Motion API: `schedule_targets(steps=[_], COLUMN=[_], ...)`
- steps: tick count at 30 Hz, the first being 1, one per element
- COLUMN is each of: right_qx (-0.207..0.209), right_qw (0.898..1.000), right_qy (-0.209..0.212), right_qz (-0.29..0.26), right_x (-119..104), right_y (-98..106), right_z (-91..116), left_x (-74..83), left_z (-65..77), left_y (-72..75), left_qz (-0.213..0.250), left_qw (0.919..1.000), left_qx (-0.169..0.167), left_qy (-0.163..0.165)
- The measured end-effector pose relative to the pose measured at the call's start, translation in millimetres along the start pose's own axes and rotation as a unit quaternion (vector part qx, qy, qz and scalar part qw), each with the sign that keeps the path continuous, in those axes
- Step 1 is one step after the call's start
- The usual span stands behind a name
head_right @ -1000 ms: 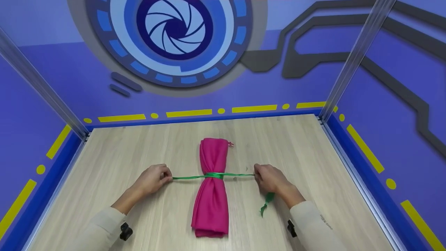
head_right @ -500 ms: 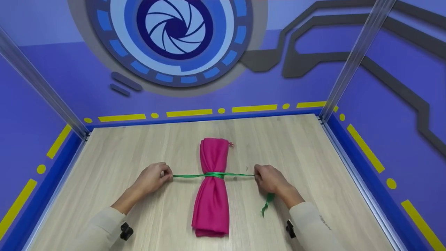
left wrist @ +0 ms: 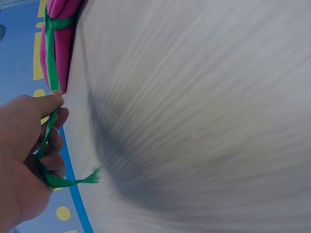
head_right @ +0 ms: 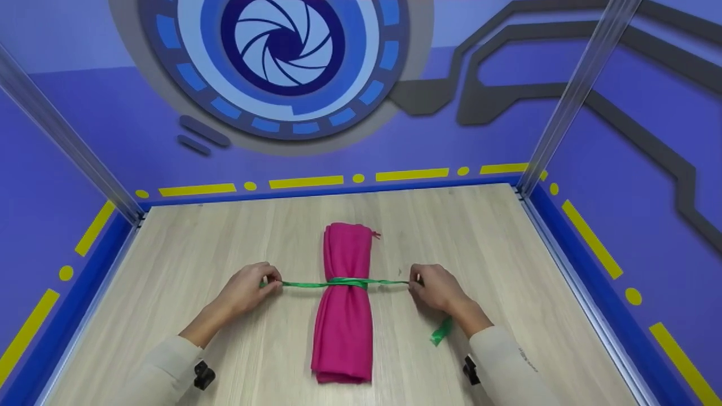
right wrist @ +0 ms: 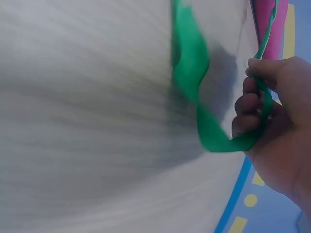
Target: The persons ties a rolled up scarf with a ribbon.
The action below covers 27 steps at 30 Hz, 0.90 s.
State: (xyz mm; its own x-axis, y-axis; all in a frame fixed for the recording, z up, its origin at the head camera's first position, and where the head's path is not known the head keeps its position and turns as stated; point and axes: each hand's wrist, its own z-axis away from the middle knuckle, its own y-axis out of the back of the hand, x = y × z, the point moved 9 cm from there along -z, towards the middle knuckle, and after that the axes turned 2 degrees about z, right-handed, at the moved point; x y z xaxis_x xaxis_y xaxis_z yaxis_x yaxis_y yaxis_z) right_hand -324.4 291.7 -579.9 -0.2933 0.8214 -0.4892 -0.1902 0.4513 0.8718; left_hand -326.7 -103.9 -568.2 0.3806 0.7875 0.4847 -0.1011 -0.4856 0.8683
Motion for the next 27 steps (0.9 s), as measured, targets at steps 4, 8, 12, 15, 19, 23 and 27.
schedule_targets(steps=[4, 8, 12, 15, 19, 23, 27], right_qx=[0.035, 0.075, 0.100, 0.096, 0.077, 0.064, 0.054], right_qw=[0.999, 0.995, 0.991, 0.991, 0.994, 0.995, 0.997], right_qy=[0.003, 0.020, 0.035, 0.031, 0.022, 0.019, 0.013], right_qz=[0.037, 0.061, 0.077, 0.084, 0.080, 0.071, 0.052], right_x=[-3, -10, -16, -16, -15, -15, -14], right_y=[12, 22, 24, 19, 9, 3, 1], right_z=[-2, -5, -6, -5, -3, -2, 0], left_x=[0.2, 2.9, 6.3, 8.3, 11.6, 15.9, 18.3], left_z=[-0.1, -1.3, -2.5, -2.2, -0.2, 1.9, 3.1], left_y=[1.8, 3.7, 3.8, 0.2, -6.5, -10.7, -14.4], left_qz=[-0.008, -0.024, -0.040, -0.047, -0.052, -0.056, -0.047], left_qw=[1.0000, 0.9996, 0.9989, 0.9985, 0.9977, 0.9967, 0.9973], left_qx=[0.002, 0.011, 0.021, 0.021, 0.022, 0.023, 0.008], left_qy=[-0.003, -0.008, -0.011, -0.019, -0.037, -0.053, -0.055])
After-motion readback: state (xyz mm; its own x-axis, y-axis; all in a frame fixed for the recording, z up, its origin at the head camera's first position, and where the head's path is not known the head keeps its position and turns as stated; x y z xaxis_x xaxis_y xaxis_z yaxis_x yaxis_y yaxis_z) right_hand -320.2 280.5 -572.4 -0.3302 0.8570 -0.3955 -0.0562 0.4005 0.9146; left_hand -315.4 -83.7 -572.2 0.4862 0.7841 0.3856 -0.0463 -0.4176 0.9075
